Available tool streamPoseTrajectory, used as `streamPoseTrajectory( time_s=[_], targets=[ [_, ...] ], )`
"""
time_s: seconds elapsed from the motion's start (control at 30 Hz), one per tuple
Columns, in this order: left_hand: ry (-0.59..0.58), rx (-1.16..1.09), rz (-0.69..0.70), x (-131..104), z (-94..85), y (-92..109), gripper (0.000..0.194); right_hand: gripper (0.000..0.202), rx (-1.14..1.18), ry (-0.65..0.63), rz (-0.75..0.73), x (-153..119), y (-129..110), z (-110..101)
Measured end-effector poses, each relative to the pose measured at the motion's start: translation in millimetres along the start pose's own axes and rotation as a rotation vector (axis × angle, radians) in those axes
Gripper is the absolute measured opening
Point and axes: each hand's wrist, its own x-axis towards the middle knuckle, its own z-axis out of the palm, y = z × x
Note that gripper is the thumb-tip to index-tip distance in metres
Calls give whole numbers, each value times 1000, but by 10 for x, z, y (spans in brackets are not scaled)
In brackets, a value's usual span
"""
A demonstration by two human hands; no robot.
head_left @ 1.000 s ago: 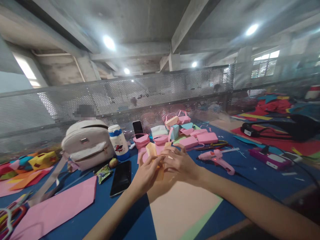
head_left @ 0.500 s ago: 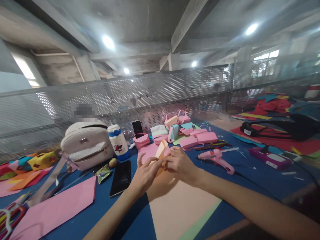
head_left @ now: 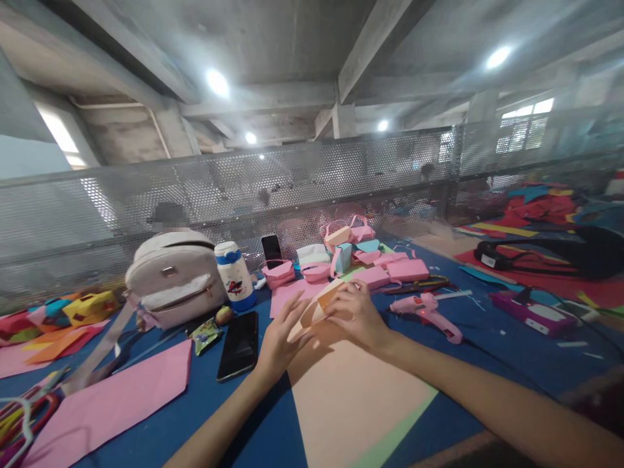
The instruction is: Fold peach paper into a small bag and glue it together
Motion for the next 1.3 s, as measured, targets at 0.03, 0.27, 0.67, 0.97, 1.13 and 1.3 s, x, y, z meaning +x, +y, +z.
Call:
streamPoseTrajectory(
  time_s=[0.03, 0.27, 0.67, 0.97, 1.13, 1.3],
  targets=[
    [9, -20, 9, -10, 8, 5, 53, 9, 12, 3, 6, 0, 2, 5],
    [70, -105, 24, -30, 22, 25, 38, 4, 38, 27, 19, -30, -17, 53],
    [-13, -48, 30, -23, -12, 46, 36, 9, 25, 48, -16, -22, -18, 15],
    [-34, 223, 111, -19, -40, 51, 42, 22, 71, 77, -20, -30, -32, 14],
    [-35, 399, 207, 26, -41, 104, 41, 23, 81, 84, -38, -35, -69, 8],
    [-25, 459, 204, 48, -26, 207, 37, 22, 103, 55, -39, -39, -96, 1]
  ],
)
